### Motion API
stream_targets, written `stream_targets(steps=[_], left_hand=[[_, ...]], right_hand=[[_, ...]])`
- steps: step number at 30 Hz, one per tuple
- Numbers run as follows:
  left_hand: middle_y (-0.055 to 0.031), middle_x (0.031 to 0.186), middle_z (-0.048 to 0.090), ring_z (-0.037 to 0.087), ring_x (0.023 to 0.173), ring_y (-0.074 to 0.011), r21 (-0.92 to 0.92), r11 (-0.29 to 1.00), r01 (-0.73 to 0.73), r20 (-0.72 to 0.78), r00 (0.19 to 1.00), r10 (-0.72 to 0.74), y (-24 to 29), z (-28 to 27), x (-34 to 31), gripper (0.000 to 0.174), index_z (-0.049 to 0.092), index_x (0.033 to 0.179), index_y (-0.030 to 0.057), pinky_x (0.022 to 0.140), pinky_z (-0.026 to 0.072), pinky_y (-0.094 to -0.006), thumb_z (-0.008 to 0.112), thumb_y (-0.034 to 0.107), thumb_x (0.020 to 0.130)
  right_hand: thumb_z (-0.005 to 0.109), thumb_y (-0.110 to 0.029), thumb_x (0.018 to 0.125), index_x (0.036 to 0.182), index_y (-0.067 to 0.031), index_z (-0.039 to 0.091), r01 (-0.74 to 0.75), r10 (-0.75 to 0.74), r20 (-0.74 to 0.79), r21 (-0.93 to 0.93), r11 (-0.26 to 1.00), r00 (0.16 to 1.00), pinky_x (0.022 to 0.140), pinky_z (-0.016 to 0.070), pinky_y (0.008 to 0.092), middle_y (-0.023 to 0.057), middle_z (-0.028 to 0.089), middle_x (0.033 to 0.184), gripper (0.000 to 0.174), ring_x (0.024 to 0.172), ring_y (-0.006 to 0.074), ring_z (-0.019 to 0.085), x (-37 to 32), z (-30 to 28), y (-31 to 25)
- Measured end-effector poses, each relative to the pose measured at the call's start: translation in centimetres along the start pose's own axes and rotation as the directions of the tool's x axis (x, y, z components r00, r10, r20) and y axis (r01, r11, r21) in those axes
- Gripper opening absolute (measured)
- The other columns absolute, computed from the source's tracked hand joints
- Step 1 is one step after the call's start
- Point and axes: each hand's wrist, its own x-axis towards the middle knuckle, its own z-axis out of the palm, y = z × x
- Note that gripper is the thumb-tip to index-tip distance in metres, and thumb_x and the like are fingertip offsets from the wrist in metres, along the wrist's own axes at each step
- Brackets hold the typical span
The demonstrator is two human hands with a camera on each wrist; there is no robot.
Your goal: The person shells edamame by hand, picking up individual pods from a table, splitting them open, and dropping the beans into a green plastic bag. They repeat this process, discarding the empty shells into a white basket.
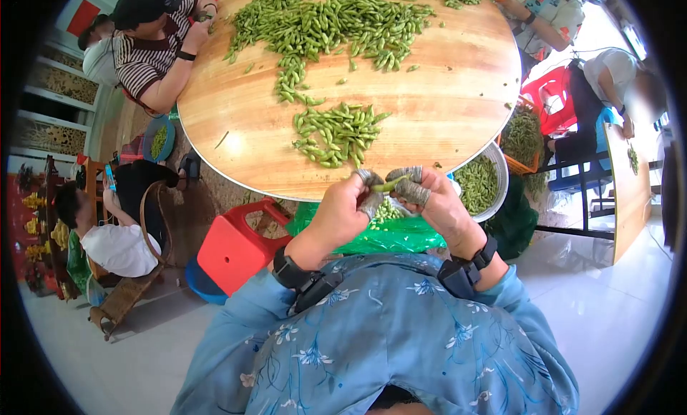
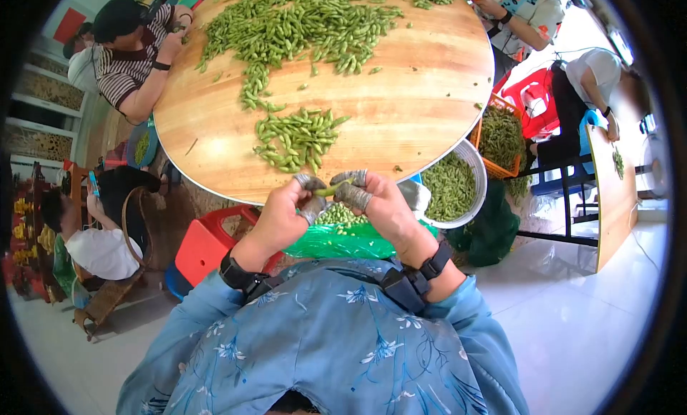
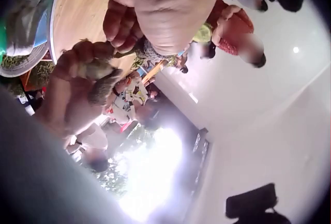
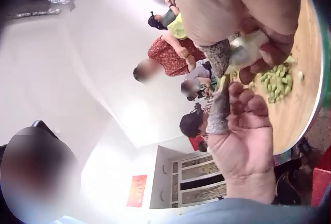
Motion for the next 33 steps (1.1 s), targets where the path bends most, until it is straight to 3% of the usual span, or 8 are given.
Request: stream_targets(steps=[1,2,5,9,17,24,26,33], left_hand=[[-0.0137,0.074,0.058,0.058,0.069,-0.0199,0.264,0.964,-0.033,0.023,0.999,0.028,0.8,-0.3,-0.1,0.016,0.049,0.091,-0.0021,0.063,0.0454,-0.0309,0.054,0.001,0.075],[-0.0137,0.074,0.058,0.058,0.069,-0.0199,0.268,0.963,-0.040,0.018,0.999,0.036,0.9,-0.1,-0.2,0.016,0.049,0.091,-0.0021,0.063,0.0454,-0.0309,0.054,0.001,0.075],[-0.0198,0.075,0.056,0.055,0.072,-0.0361,0.480,0.867,-0.136,0.074,0.991,0.114,1.1,-0.1,-0.2,0.020,0.050,0.089,-0.0016,0.061,0.0426,-0.0376,0.056,0.009,0.072],[-0.0189,0.074,0.056,0.055,0.071,-0.0352,0.553,0.824,-0.123,0.046,0.992,0.118,2.3,-0.3,-0.7,0.020,0.050,0.088,-0.0009,0.060,0.0425,-0.0373,0.056,0.009,0.071],[-0.0161,0.069,0.054,0.054,0.065,-0.0333,0.655,0.689,-0.312,0.050,0.927,0.372,3.6,0.1,-1.3,0.021,0.051,0.083,-0.0011,0.055,0.0418,-0.0402,0.055,0.007,0.064],[-0.0144,0.065,0.052,0.053,0.061,-0.0316,0.731,0.582,-0.357,0.087,0.894,0.439,3.3,0.3,-1.5,0.021,0.051,0.081,-0.0006,0.052,0.0422,-0.0392,0.055,0.006,0.061],[-0.0116,0.061,0.050,0.052,0.058,-0.0275,0.771,0.513,-0.377,0.101,0.868,0.486,3.1,0.4,-1.6,0.018,0.051,0.079,0.0010,0.050,0.0418,-0.0368,0.051,0.003,0.061],[-0.0133,0.061,0.051,0.052,0.059,-0.0281,0.737,0.572,-0.360,0.084,0.888,0.451,1.4,1.1,-1.8,0.015,0.049,0.076,0.0008,0.051,0.0416,-0.0376,0.049,0.002,0.061]], right_hand=[[0.058,-0.015,0.079,0.096,-0.0025,0.057,0.020,-0.020,-0.007,-0.039,0.999,1.000,0.054,0.0348,0.0162,-0.0013,0.058,0.079,0.022,0.062,0.0026,0.045,-0.2,0.2,-0.2],[0.057,-0.015,0.080,0.094,-0.0027,0.059,0.039,-0.040,-0.013,-0.076,0.996,0.999,0.056,0.0356,0.0167,-0.0022,0.058,0.079,0.019,0.064,0.0028,0.045,-0.4,0.5,-0.4],[0.057,-0.016,0.080,0.095,-0.0030,0.058,0.079,-0.077,0.015,-0.119,0.990,0.997,0.058,0.0350,0.0170,-0.0036,0.057,0.080,0.020,0.067,0.0028,0.045,-0.8,0.9,-0.7],[0.057,-0.018,0.081,0.094,-0.0038,0.059,0.113,-0.107,0.038,-0.179,0.977,0.993,0.056,0.0333,0.0171,-0.0052,0.056,0.077,0.019,0.065,0.0021,0.043,-2.2,1.1,-1.6],[0.054,-0.012,0.080,0.091,-0.0035,0.059,0.147,-0.147,0.006,-0.089,0.985,0.989,0.056,0.0337,0.0168,-0.0036,0.057,0.078,0.015,0.064,0.0024,0.043,-3.1,2.1,-1.6],[0.050,-0.008,0.080,0.087,-0.0024,0.058,0.125,-0.132,-0.051,-0.114,0.986,0.990,0.054,0.0328,0.0173,-0.0029,0.056,0.073,0.012,0.063,0.0033,0.043,-3.0,2.2,-1.1],[0.048,-0.008,0.081,0.083,-0.0021,0.058,0.150,-0.165,-0.083,-0.164,0.975,0.983,0.053,0.0312,0.0177,-0.0035,0.053,0.070,0.011,0.061,0.0037,0.041,-2.9,2.1,-0.6],[0.045,-0.002,0.079,0.082,-0.0007,0.057,0.126,-0.161,-0.116,-0.259,0.958,0.980,0.053,0.0317,0.0189,-0.0023,0.053,0.070,0.012,0.061,0.0050,0.042,-2.8,2.4,-0.5]])
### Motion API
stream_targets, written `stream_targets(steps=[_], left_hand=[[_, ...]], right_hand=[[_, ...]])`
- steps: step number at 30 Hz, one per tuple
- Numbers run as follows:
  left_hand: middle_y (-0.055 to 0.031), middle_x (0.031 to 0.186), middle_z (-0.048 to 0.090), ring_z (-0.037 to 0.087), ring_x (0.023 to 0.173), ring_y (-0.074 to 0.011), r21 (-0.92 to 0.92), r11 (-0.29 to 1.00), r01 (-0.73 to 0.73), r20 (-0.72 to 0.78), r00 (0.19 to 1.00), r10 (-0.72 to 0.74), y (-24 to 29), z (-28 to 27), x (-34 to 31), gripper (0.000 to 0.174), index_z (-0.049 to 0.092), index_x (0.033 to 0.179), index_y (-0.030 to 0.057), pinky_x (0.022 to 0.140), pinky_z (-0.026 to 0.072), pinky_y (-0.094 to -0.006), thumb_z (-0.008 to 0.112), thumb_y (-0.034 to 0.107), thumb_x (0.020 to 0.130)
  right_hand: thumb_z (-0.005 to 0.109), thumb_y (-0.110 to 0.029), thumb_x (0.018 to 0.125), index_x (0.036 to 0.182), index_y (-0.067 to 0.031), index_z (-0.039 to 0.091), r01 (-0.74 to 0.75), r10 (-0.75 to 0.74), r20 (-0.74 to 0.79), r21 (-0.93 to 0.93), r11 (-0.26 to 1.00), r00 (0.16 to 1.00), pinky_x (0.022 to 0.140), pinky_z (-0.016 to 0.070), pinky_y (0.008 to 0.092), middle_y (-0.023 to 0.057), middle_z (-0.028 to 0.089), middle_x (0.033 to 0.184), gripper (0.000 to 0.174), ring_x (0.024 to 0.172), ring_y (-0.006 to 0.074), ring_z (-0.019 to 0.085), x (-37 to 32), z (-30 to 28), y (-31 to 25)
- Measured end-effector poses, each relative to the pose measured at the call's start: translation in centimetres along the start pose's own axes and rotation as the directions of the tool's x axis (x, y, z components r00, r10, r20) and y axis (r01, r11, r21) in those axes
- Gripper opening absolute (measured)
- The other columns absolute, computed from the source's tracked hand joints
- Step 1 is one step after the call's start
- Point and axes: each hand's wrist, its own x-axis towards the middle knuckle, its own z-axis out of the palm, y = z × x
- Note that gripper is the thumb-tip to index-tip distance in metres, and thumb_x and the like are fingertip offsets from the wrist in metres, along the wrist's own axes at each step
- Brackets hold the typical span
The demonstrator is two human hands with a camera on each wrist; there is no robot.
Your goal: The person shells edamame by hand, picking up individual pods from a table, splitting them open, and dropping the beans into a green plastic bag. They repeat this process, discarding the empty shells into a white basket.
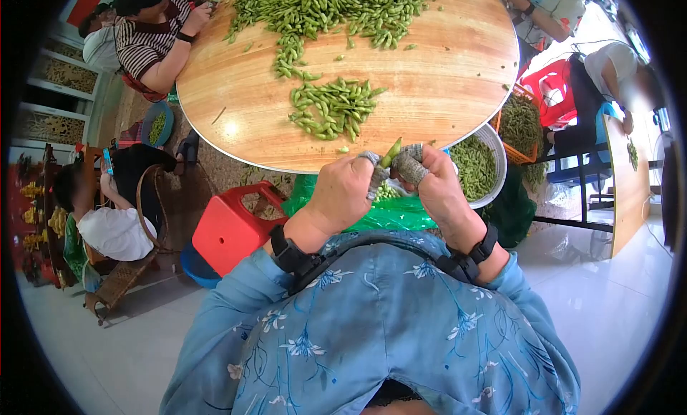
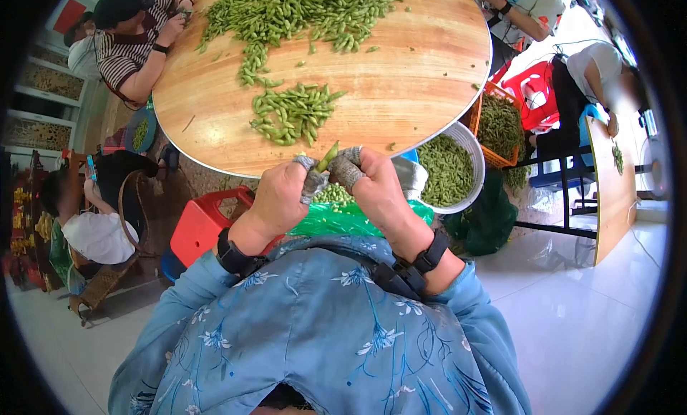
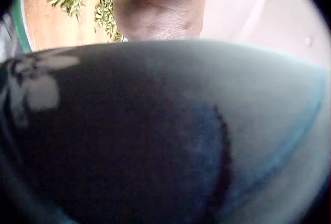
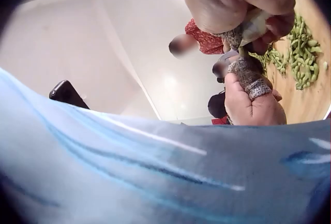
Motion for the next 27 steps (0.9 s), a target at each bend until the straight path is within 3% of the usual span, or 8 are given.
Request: stream_targets(steps=[6,8,13,15,20,23,25,27], left_hand=[[-0.0046,0.058,0.049,0.049,0.049,-0.0148,-0.655,0.706,0.270,0.104,0.957,-0.270,0.1,0.3,-0.4,0.011,0.050,0.086,0.0012,0.047,0.0403,-0.0272,0.047,0.010,0.080],[-0.0006,0.061,0.049,0.045,0.051,-0.0074,-0.861,0.275,0.429,0.329,0.880,-0.342,-0.1,0.7,-0.9,0.014,0.049,0.089,0.0006,0.047,0.0387,-0.0234,0.042,0.012,0.085],[-0.0052,0.065,0.052,0.052,0.057,-0.0162,-0.674,0.671,0.308,0.154,0.947,-0.280,0.0,0.2,0.3,0.016,0.048,0.088,-0.0007,0.051,0.0414,-0.0285,0.047,0.014,0.083],[-0.0129,0.066,0.054,0.055,0.061,-0.0255,-0.135,0.984,0.120,0.029,0.993,-0.117,-0.1,-0.2,0.6,0.017,0.048,0.087,-0.0007,0.056,0.0427,-0.0311,0.053,0.014,0.079],[-0.0132,0.063,0.054,0.055,0.058,-0.0254,-0.403,0.884,0.237,0.031,0.969,-0.245,-0.5,1.0,0.2,0.016,0.048,0.083,-0.0002,0.053,0.0420,-0.0307,0.054,0.014,0.076],[-0.0051,0.056,0.049,0.050,0.051,-0.0157,-0.674,0.700,0.238,0.010,0.950,-0.314,-0.4,1.0,0.3,0.018,0.049,0.081,0.0015,0.046,0.0393,-0.0288,0.050,0.020,0.082],[0.0014,0.055,0.042,0.042,0.048,-0.0079,-0.828,0.177,0.533,0.396,0.777,-0.488,-0.6,0.9,0.0,0.024,0.049,0.079,0.0045,0.042,0.0363,-0.0257,0.044,0.027,0.087],[0.0018,0.054,0.039,0.038,0.048,-0.0070,-0.881,0.050,0.471,0.396,0.790,-0.469,-0.8,1.4,-0.2,0.027,0.050,0.079,0.0072,0.041,0.0347,-0.0236,0.040,0.031,0.089]], right_hand=[[0.051,-0.007,0.080,0.084,-0.0011,0.057,0.107,-0.114,0.045,0.142,0.984,0.992,0.057,0.0360,0.0190,-0.0009,0.057,0.074,0.009,0.065,0.0058,0.047,0.3,-0.2,1.5],[0.053,-0.011,0.080,0.087,-0.0018,0.058,0.159,-0.188,0.087,0.263,0.952,0.978,0.058,0.0363,0.0179,-0.0004,0.058,0.077,0.012,0.067,0.0049,0.048,0.5,-0.5,2.1],[0.054,-0.011,0.079,0.087,-0.0029,0.058,0.073,-0.107,0.111,0.269,0.960,0.988,0.057,0.0354,0.0174,-0.0015,0.058,0.077,0.012,0.067,0.0036,0.047,0.7,-0.9,2.2],[0.054,-0.011,0.079,0.085,-0.0029,0.057,0.020,-0.034,0.088,0.162,0.987,0.996,0.057,0.0354,0.0175,-0.0022,0.057,0.075,0.010,0.067,0.0036,0.047,0.7,-0.6,1.9],[0.052,-0.005,0.080,0.084,-0.0006,0.055,0.088,-0.111,0.104,0.205,0.975,0.988,0.066,0.0408,0.0206,-0.0005,0.056,0.077,0.006,0.072,0.0063,0.050,0.7,-0.1,1.6],[0.052,-0.006,0.081,0.085,-0.0007,0.055,0.146,-0.161,0.109,0.138,0.980,0.981,0.066,0.0412,0.0208,-0.0004,0.056,0.077,0.008,0.072,0.0063,0.050,1.0,-0.2,1.9],[0.052,-0.008,0.082,0.087,-0.0006,0.055,0.173,-0.187,0.125,0.115,0.978,0.974,0.066,0.0415,0.0210,-0.0003,0.057,0.078,0.010,0.072,0.0063,0.050,1.1,-0.4,2.0],[0.052,-0.009,0.082,0.088,-0.0006,0.055,0.206,-0.217,0.151,0.089,0.975,0.964,0.067,0.0415,0.0209,-0.0002,0.057,0.080,0.011,0.073,0.0064,0.050,1.2,-0.3,2.0]])
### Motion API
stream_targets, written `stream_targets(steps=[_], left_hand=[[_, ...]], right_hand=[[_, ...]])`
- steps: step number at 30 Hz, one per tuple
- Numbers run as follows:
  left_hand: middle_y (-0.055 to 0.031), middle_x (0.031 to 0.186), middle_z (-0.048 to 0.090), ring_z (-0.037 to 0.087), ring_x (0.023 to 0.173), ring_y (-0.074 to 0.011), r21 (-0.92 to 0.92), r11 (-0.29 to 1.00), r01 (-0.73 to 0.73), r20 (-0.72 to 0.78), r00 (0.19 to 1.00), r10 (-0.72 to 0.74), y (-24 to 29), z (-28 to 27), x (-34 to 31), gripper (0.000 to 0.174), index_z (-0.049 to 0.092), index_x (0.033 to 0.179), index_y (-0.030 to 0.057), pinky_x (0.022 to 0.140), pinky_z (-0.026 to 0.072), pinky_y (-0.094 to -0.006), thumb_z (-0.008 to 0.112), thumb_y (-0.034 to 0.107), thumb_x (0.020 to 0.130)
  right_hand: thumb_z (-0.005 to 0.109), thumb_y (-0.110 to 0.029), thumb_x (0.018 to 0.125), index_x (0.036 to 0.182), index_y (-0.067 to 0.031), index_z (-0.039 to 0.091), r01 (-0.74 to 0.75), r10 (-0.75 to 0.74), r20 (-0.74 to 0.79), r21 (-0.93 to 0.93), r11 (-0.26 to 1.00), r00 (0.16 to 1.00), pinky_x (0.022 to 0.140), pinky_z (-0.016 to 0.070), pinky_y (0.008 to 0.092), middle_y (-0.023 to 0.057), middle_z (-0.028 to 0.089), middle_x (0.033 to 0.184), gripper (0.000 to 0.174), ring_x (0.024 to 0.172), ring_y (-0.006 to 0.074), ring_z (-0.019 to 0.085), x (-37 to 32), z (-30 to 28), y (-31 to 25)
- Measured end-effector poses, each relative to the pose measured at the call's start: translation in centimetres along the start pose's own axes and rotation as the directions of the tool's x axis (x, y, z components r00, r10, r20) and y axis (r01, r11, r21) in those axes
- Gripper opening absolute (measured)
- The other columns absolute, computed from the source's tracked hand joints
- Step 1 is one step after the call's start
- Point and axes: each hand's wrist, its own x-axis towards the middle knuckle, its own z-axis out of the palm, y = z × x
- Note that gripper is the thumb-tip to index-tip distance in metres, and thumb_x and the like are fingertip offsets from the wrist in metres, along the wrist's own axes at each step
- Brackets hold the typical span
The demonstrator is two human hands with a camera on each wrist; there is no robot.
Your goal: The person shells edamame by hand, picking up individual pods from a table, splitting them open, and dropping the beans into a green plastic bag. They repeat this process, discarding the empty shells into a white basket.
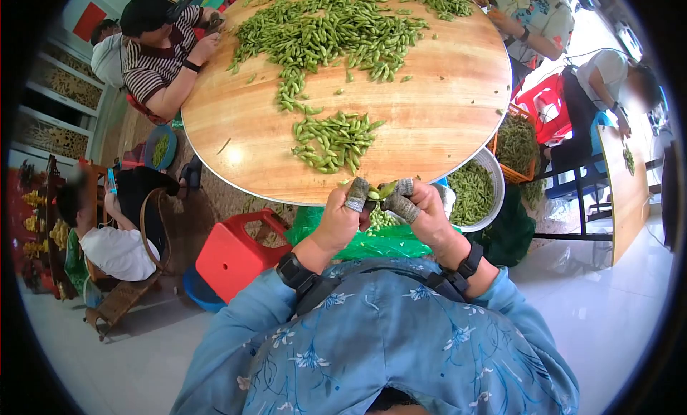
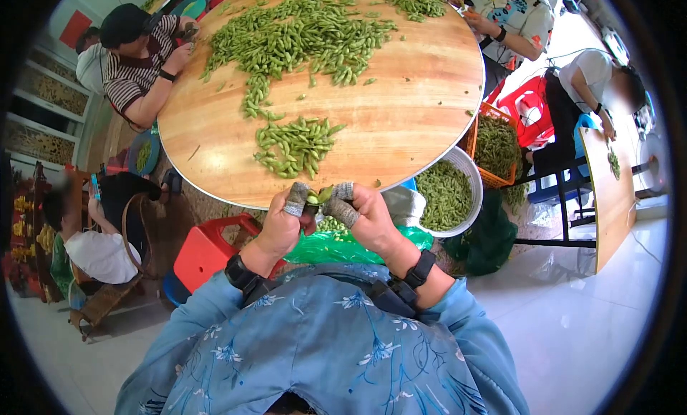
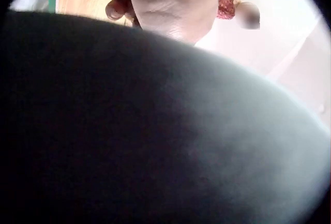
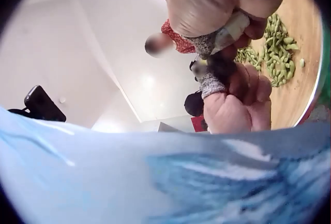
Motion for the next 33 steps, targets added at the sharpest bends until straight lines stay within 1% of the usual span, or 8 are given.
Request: stream_targets(steps=[6,8,9,13,15,20,22,33], left_hand=[[0.0013,0.063,0.046,0.044,0.055,-0.0051,-0.336,0.914,0.226,0.194,0.967,-0.168,0.7,-0.9,0.7,0.022,0.049,0.085,0.0029,0.045,0.0361,-0.0213,0.047,0.025,0.087],[0.0019,0.069,0.049,0.047,0.060,-0.0053,0.197,0.974,-0.109,0.088,0.992,0.093,1.3,0.2,0.8,0.019,0.048,0.092,0.0043,0.055,0.0415,-0.0209,0.058,0.015,0.080],[0.0007,0.074,0.052,0.050,0.066,-0.0049,0.321,0.946,-0.044,0.093,0.996,0.015,2.0,-0.1,0.7,0.024,0.049,0.093,0.0022,0.059,0.0428,-0.0203,0.063,0.009,0.075],[0.0005,0.073,0.052,0.049,0.065,-0.0043,0.307,0.949,-0.075,0.183,0.983,0.019,2.5,-0.7,1.3,0.019,0.049,0.089,0.0023,0.058,0.0423,-0.0199,0.062,0.010,0.077],[-0.0003,0.073,0.053,0.049,0.064,-0.0048,0.159,0.965,0.207,0.242,0.940,-0.241,3.2,-1.3,1.3,0.018,0.049,0.086,0.0021,0.056,0.0418,-0.0204,0.060,0.013,0.078],[-0.0025,0.072,0.052,0.050,0.063,-0.0067,0.373,0.926,0.051,0.182,0.975,-0.127,1.5,-1.1,1.7,0.010,0.048,0.085,0.0012,0.054,0.0408,-0.0212,0.051,0.011,0.082],[-0.0036,0.072,0.052,0.050,0.063,-0.0070,0.442,0.890,-0.113,0.187,0.982,0.032,0.6,-1.1,1.9,0.009,0.048,0.086,0.0007,0.054,0.0406,-0.0210,0.048,0.009,0.083],[-0.0069,0.074,0.052,0.045,0.069,-0.0108,0.670,0.713,-0.209,0.166,0.978,0.131,2.3,-0.3,1.5,0.013,0.046,0.089,-0.0023,0.063,0.0402,-0.0271,0.046,0.000,0.076]], right_hand=[[0.054,-0.012,0.081,0.085,-0.0016,0.056,-0.133,0.138,-0.027,0.128,0.983,0.990,0.063,0.0403,0.0205,-0.0011,0.056,0.076,0.011,0.070,0.0059,0.049,0.5,-1.1,0.3],[0.054,-0.013,0.081,0.084,-0.0019,0.056,-0.156,0.162,-0.034,0.143,0.977,0.986,0.061,0.0396,0.0204,-0.0017,0.056,0.075,0.011,0.068,0.0056,0.049,0.6,-1.3,0.0],[0.054,-0.013,0.081,0.083,-0.0023,0.056,-0.197,0.201,-0.036,0.096,0.976,0.979,0.059,0.0388,0.0203,-0.0023,0.055,0.073,0.011,0.067,0.0053,0.048,0.6,-1.1,-0.4],[0.055,-0.015,0.081,0.081,-0.0027,0.057,-0.222,0.221,0.009,0.055,0.974,0.975,0.058,0.0383,0.0198,-0.0032,0.055,0.072,0.012,0.066,0.0046,0.048,0.7,-1.3,-0.5],[0.055,-0.015,0.082,0.081,-0.0026,0.057,-0.218,0.214,0.041,0.112,0.970,0.976,0.058,0.0386,0.0200,-0.0027,0.056,0.073,0.013,0.066,0.0046,0.048,0.6,-1.3,-0.8],[0.054,-0.014,0.081,0.081,-0.0003,0.058,-0.255,0.247,0.066,0.196,0.947,0.967,0.058,0.0398,0.0211,-0.0002,0.058,0.072,0.014,0.064,0.0048,0.049,1.0,-0.9,-1.4],[0.053,-0.010,0.080,0.080,0.0020,0.058,-0.153,0.161,-0.015,-0.404,0.902,0.987,0.055,0.0401,0.0227,0.0020,0.058,0.067,0.013,0.063,0.0055,0.047,1.2,-0.9,-1.3],[0.052,-0.008,0.080,0.081,0.0030,0.057,-0.176,0.171,-0.053,-0.459,0.871,0.984,0.055,0.0392,0.0245,0.0026,0.054,0.064,0.012,0.062,0.0070,0.044,1.3,-0.6,-3.1]])
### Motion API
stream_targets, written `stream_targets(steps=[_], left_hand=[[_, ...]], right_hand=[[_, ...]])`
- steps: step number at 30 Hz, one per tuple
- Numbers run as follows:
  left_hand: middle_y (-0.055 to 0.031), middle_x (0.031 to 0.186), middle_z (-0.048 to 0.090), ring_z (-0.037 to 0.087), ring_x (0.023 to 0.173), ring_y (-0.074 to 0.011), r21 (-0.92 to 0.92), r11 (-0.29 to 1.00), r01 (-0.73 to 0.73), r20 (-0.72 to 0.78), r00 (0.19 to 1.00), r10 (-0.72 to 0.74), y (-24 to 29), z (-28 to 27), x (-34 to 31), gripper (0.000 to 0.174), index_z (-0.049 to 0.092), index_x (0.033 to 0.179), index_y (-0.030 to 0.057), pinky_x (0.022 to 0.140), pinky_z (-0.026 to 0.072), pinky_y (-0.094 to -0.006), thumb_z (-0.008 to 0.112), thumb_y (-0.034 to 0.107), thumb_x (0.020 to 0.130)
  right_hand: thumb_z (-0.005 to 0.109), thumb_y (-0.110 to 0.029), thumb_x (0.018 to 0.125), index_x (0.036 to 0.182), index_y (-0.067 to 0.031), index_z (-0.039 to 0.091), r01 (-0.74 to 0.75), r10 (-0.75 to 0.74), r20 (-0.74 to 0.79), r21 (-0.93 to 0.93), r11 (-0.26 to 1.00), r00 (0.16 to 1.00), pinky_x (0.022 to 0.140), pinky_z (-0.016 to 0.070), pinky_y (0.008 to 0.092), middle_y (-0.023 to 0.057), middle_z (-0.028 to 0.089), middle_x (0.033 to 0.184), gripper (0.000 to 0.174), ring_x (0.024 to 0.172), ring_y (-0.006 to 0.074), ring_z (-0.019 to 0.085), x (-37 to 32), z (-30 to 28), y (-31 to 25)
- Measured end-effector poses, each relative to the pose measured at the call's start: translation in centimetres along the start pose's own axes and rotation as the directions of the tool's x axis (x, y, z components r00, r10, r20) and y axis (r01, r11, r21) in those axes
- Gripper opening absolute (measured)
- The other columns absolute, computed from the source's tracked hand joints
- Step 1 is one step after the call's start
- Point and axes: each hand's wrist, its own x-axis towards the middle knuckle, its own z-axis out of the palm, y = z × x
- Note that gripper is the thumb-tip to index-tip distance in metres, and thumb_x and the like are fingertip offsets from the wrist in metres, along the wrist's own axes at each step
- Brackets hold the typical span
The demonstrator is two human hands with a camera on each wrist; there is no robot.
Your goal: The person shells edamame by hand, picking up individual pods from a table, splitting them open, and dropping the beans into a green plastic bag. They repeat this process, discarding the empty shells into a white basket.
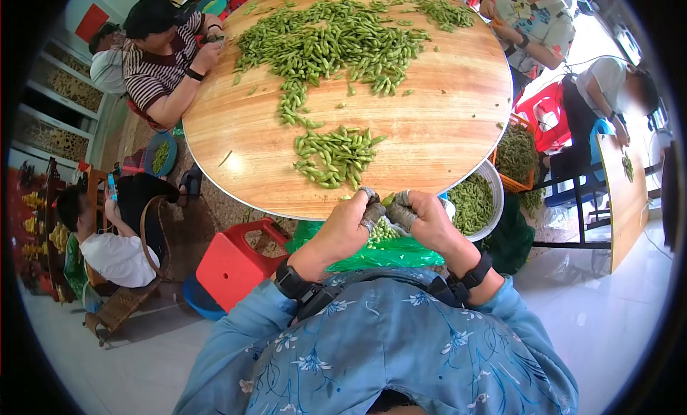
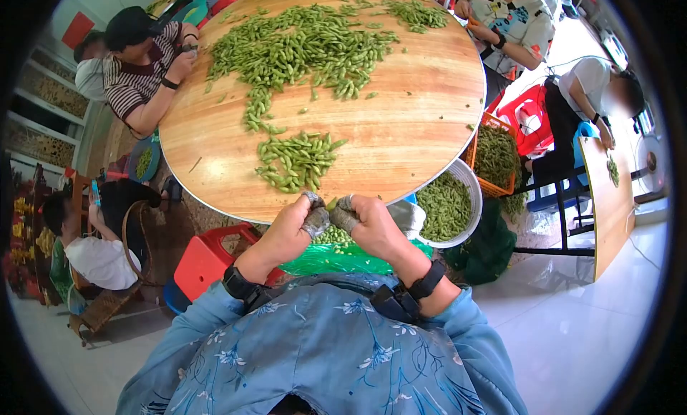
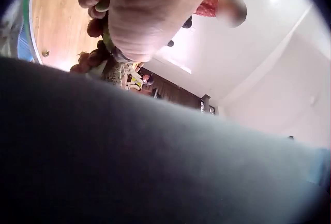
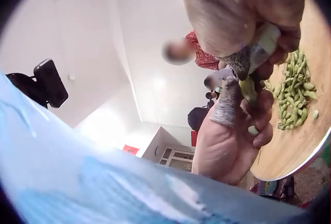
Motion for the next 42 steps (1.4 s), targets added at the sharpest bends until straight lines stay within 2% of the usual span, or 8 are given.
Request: stream_targets(steps=[2,4,7,9,15,18,24,42], left_hand=[[-0.0078,0.074,0.052,0.046,0.069,-0.0116,-0.006,0.999,0.036,-0.020,0.999,-0.036,-0.4,-0.6,0.1,0.013,0.047,0.090,-0.0023,0.063,0.0402,-0.0270,0.047,0.000,0.077],[-0.0087,0.073,0.051,0.047,0.069,-0.0123,-0.017,0.997,0.069,-0.033,0.997,-0.070,-0.4,-0.7,0.0,0.014,0.048,0.090,-0.0023,0.063,0.0402,-0.0269,0.047,0.000,0.077],[-0.0119,0.074,0.053,0.049,0.070,-0.0137,-0.070,0.997,0.030,-0.053,0.998,-0.034,-0.3,-0.6,-0.4,0.015,0.049,0.091,-0.0023,0.063,0.0403,-0.0272,0.047,-0.001,0.076],[-0.0148,0.073,0.054,0.053,0.069,-0.0185,0.108,0.994,-0.018,0.005,1.000,0.017,0.2,-0.6,-0.5,0.017,0.049,0.093,-0.0017,0.063,0.0413,-0.0287,0.049,0.002,0.076],[-0.0172,0.072,0.056,0.055,0.068,-0.0332,0.290,0.944,-0.155,-0.040,0.984,0.174,2.2,-0.7,-0.6,0.017,0.053,0.086,0.0000,0.059,0.0431,-0.0343,0.056,0.009,0.072],[-0.0152,0.068,0.054,0.053,0.067,-0.0331,0.385,0.887,-0.256,-0.081,0.948,0.308,2.5,-0.8,-0.6,0.014,0.054,0.080,0.0016,0.056,0.0405,-0.0408,0.053,0.006,0.067],[-0.0142,0.066,0.055,0.054,0.062,-0.0305,0.440,0.840,-0.318,-0.100,0.912,0.397,2.3,-0.6,-0.9,0.015,0.057,0.073,0.0022,0.054,0.0426,-0.0359,0.063,0.014,0.065],[-0.0130,0.060,0.052,0.053,0.059,-0.0304,0.413,0.856,-0.311,-0.114,0.915,0.387,2.4,0.0,-1.3,0.013,0.055,0.071,0.0028,0.051,0.0414,-0.0368,0.060,0.006,0.060]], right_hand=[[0.052,-0.009,0.081,0.082,0.0030,0.057,-0.047,0.048,0.060,-0.031,0.998,0.997,0.055,0.0389,0.0242,0.0018,0.054,0.065,0.013,0.063,0.0070,0.044,-0.2,0.0,-0.4],[0.051,-0.012,0.083,0.085,0.0026,0.056,-0.031,0.024,0.041,0.168,0.985,0.999,0.057,0.0381,0.0229,-0.0007,0.052,0.068,0.015,0.065,0.0062,0.044,-0.8,0.1,-0.2],[0.051,-0.012,0.084,0.087,0.0020,0.056,-0.067,0.057,0.047,0.255,0.965,0.997,0.058,0.0375,0.0214,-0.0024,0.054,0.073,0.015,0.068,0.0048,0.044,-0.8,0.1,-0.2],[0.051,-0.012,0.083,0.086,0.0014,0.056,-0.063,0.048,0.061,0.280,0.958,0.997,0.058,0.0374,0.0209,-0.0026,0.054,0.073,0.015,0.067,0.0045,0.044,-0.7,0.0,-0.2],[0.051,-0.010,0.082,0.084,-0.0002,0.057,-0.068,0.054,0.047,0.362,0.930,0.997,0.058,0.0370,0.0198,-0.0028,0.055,0.074,0.012,0.067,0.0047,0.046,-1.1,0.1,-0.4],[0.051,-0.009,0.082,0.085,-0.0013,0.058,-0.076,0.056,0.062,0.397,0.915,0.997,0.059,0.0367,0.0196,-0.0030,0.055,0.073,0.011,0.067,0.0046,0.046,-1.5,0.1,-0.7],[0.052,-0.011,0.081,0.086,-0.0024,0.058,-0.094,0.054,0.090,0.536,0.839,0.995,0.057,0.0348,0.0180,-0.0038,0.054,0.073,0.012,0.065,0.0040,0.044,-1.9,0.0,-0.1],[0.055,-0.013,0.080,0.084,-0.0024,0.058,-0.098,0.042,0.110,0.580,0.808,0.993,0.056,0.0344,0.0187,-0.0038,0.054,0.072,0.012,0.064,0.0037,0.044,-1.8,0.1,0.5]])
